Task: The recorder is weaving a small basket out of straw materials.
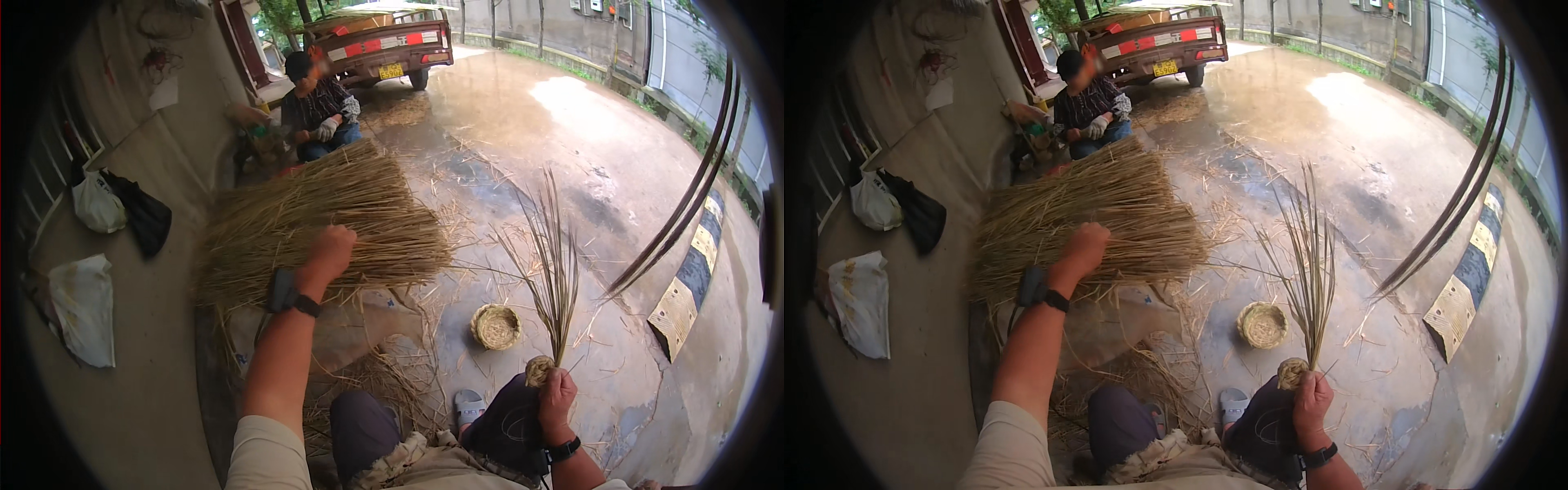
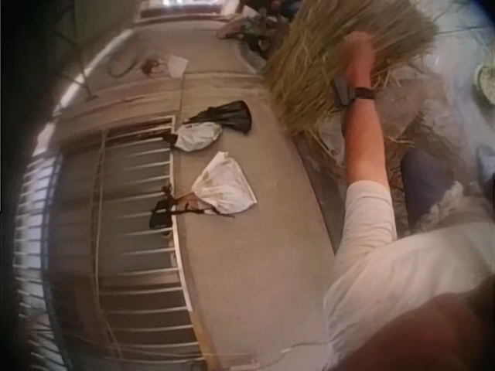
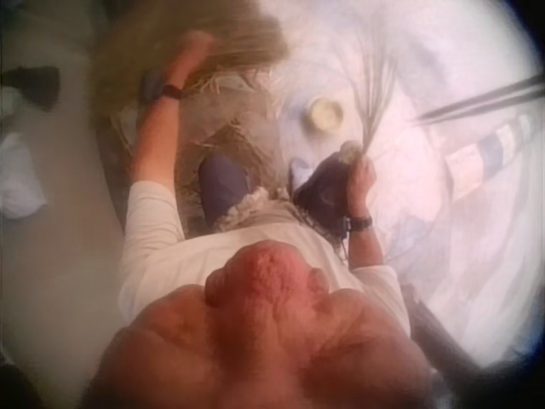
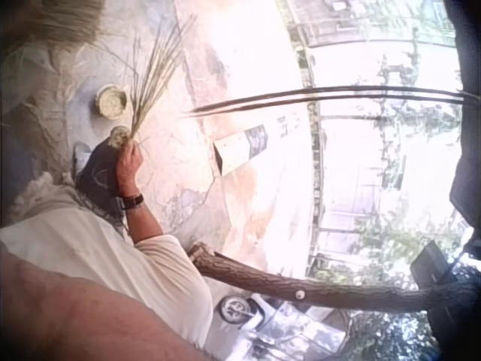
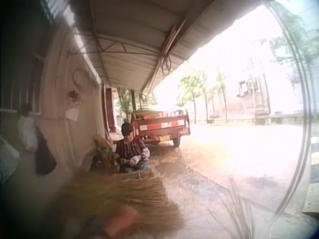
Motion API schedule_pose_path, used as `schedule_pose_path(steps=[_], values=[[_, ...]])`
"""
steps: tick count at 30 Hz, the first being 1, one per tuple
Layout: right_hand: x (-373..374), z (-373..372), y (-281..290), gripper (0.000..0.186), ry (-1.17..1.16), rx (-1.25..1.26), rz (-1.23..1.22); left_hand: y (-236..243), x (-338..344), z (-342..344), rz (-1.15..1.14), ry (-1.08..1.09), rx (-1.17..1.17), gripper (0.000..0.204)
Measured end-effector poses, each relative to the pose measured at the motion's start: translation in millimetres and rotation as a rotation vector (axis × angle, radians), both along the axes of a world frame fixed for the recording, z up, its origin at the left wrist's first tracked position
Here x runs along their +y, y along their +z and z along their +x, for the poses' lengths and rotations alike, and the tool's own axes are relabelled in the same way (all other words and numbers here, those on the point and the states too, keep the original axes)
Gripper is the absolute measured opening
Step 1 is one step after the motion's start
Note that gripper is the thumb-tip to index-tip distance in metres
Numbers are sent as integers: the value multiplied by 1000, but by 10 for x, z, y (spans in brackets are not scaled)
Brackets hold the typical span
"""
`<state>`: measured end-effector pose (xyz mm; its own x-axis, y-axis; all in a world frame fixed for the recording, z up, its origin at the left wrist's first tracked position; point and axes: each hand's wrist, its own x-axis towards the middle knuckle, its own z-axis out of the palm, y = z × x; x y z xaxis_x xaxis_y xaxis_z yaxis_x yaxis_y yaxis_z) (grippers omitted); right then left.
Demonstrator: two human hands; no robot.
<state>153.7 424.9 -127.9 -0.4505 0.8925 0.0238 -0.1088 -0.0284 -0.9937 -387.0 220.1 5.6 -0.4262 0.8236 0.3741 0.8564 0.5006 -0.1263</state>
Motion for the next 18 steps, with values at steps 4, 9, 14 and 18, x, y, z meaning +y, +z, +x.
schedule_pose_path(steps=[4,9,14,18], values=[[34,44,21,32,4,-19,8,391,-62,174,153,76,-125,16],[0,-17,114,35,-12,-76,96,882,-387,506,100,115,-11,13],[-13,-41,151,37,-25,-126,124,651,-642,758,-83,133,-88,13],[-20,-22,144,35,-10,-113,139,179,-872,732,-197,172,-207,26]])
